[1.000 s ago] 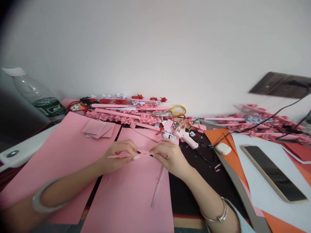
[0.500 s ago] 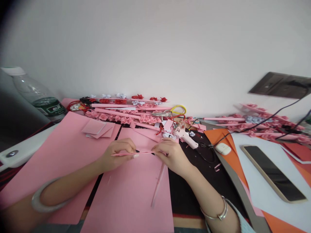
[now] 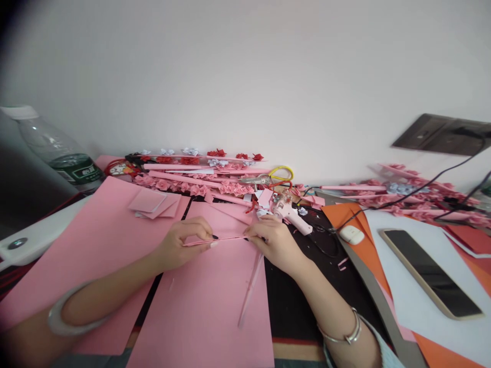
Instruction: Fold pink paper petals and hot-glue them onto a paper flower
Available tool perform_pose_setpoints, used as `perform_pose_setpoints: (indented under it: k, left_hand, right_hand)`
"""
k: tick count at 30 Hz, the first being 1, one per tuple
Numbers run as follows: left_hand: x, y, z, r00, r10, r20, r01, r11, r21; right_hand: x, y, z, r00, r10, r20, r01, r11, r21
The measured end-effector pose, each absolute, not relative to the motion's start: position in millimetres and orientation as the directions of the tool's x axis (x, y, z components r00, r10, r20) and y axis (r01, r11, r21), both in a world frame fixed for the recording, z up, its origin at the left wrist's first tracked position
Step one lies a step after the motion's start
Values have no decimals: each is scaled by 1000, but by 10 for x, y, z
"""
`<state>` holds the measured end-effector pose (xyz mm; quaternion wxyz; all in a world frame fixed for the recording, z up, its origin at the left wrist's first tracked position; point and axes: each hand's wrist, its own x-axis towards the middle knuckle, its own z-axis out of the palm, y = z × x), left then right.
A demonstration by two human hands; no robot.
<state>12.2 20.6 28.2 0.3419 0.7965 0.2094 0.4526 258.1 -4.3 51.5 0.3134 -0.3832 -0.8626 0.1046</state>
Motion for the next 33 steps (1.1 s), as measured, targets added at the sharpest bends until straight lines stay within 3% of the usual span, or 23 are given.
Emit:
perform_pose_setpoints:
  k: [20, 23, 27, 29, 33]
  left_hand:
    - [62, 282, 268, 568, 614, 549, 93, -710, 698]
    - [26, 354, 233, 617, 680, 396, 114, -575, 810]
    - [-5, 464, 164, 685, 723, 91, 9, -133, 991]
    - [1, 479, 174, 702, 712, 1, -8, 7, 1000]
    - [64, 379, 296, 785, 602, -147, 108, 101, 989]
  right_hand:
    - [2670, 24, 495, -468, 750, 467, 649, 650, -395]
    - [2725, 62, 491, -451, 740, 499, 675, 648, -353]
    - [2716, 51, 515, -480, 704, 524, 648, 687, -330]
    - [2645, -3, 534, -519, 665, 536, 598, 731, -328]
    - [2440, -147, 550, -583, 587, 562, 511, 803, -308]
